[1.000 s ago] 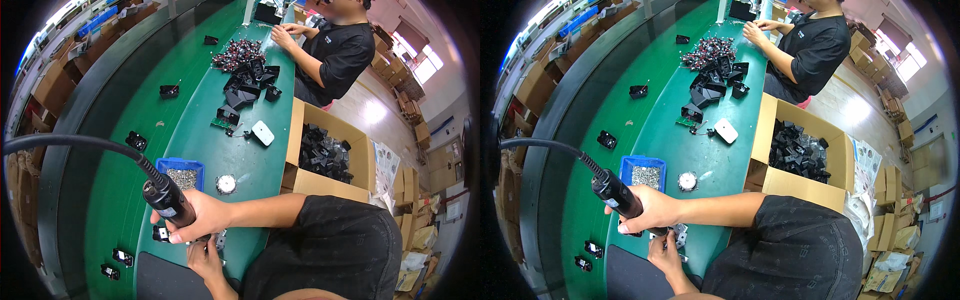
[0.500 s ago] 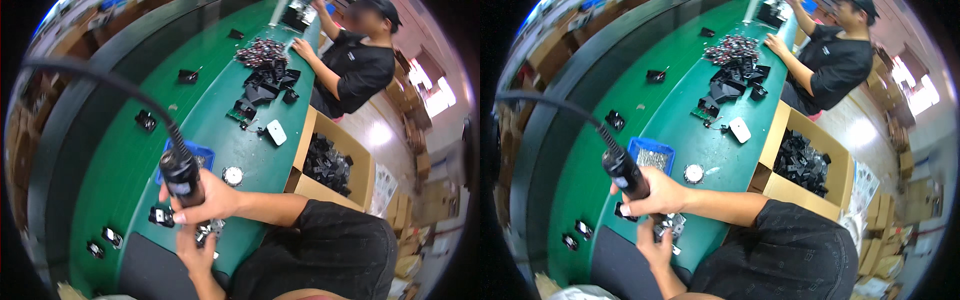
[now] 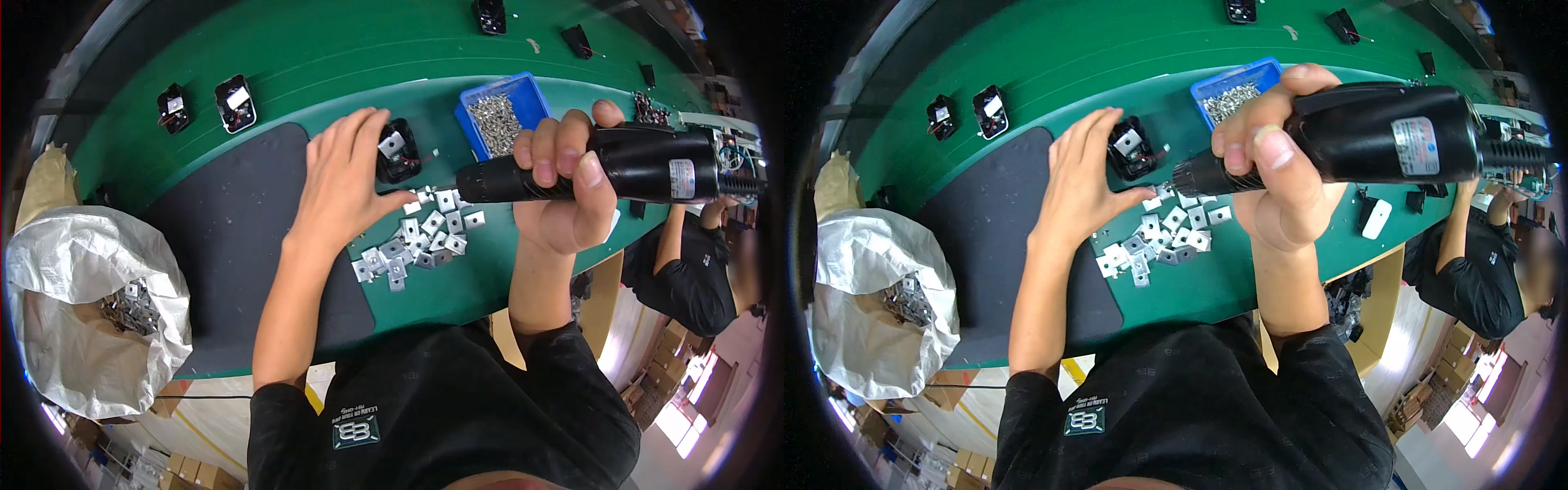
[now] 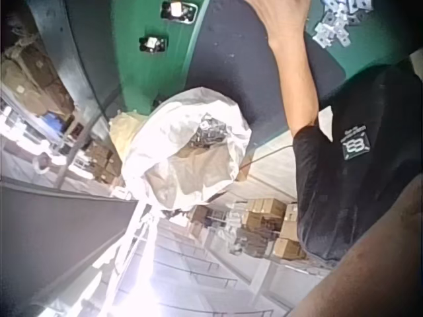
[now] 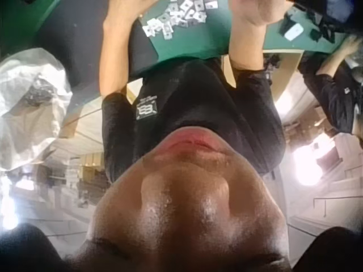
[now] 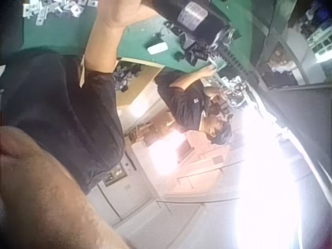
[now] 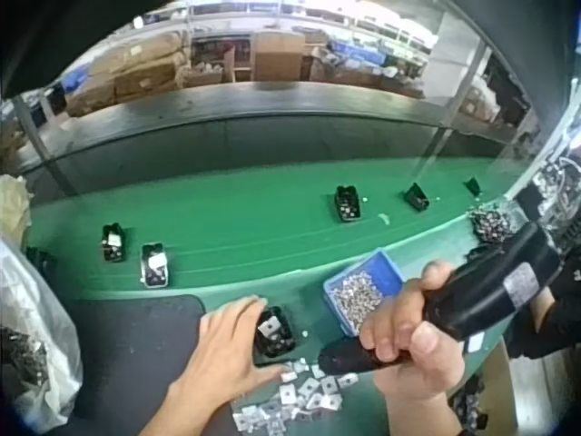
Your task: Using an electric screwdriver to attach metal components to black plastic electronic housings on an assembly line.
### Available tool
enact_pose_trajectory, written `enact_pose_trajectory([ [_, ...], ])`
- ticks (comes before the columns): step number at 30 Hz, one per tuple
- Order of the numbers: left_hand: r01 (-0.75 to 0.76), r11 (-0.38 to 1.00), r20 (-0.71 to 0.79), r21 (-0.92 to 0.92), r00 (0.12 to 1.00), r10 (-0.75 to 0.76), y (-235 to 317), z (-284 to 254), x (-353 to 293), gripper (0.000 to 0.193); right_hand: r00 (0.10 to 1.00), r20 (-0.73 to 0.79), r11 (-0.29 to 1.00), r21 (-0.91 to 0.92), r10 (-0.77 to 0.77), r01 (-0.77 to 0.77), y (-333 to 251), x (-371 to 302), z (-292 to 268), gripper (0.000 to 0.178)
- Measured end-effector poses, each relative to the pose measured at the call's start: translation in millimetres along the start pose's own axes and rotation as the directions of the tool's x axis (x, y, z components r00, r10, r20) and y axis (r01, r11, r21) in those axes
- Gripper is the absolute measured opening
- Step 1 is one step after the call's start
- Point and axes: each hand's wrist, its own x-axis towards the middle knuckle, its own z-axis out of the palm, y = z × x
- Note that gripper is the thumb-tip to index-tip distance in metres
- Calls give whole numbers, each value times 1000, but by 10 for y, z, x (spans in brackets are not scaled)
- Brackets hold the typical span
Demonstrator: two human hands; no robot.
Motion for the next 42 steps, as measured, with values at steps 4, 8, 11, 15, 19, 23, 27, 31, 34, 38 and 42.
enact_pose_trajectory([
  [4, -44, 995, -36, -91, 999, 41, -79, 104, 57, 73, 999, -13, 999, 18, -50, 51, 114, 93, 50, 44],
  [8, -44, 991, -17, -127, 999, 42, -83, 101, 77, 70, 991, -5, 990, -33, -135, 134, 269, 151, 87, 43],
  [11, -52, 989, -27, -139, 998, 49, -87, 118, 98, 68, 990, 1, 988, -68, -138, 138, 376, 165, 115, 43],
  [15, -76, 982, -75, -170, 995, 65, -115, 146, 113, 67, 995, 22, 993, -73, -94, 95, 437, 183, 137, 44],
  [19, -42, 985, -25, -168, 999, 38, -115, 114, 125, 67, 995, 47, 992, -92, -83, 87, 464, 216, 141, 45],
  [23, -45, 984, -28, -174, 999, 41, -134, 140, 113, 66, 996, 29, 990, -117, -79, 81, 491, 211, 138, 45],
  [27, -42, 982, -22, -184, 999, 39, -129, 139, 133, 66, 997, 21, 993, -92, -71, 73, 495, 229, 130, 45],
  [31, -35, 983, -21, -180, 999, 32, -129, 140, 128, 66, 998, 22, 992, -104, -65, 67, 495, 234, 125, 47],
  [34, -33, 982, -19, -186, 999, 30, -135, 135, 138, 65, 998, 37, 995, -80, -57, 60, 494, 234, 105, 48],
  [38, -34, 976, -12, -214, 999, 32, -157, 130, 177, 66, 997, 46, 993, -96, -67, 71, 491, 238, 85, 48],
  [42, -16, 972, -8, -233, 1000, 15, -145, 144, 194, 65, 992, 112, 994, -85, -55, 65, 490, 269, 46, 42],
])
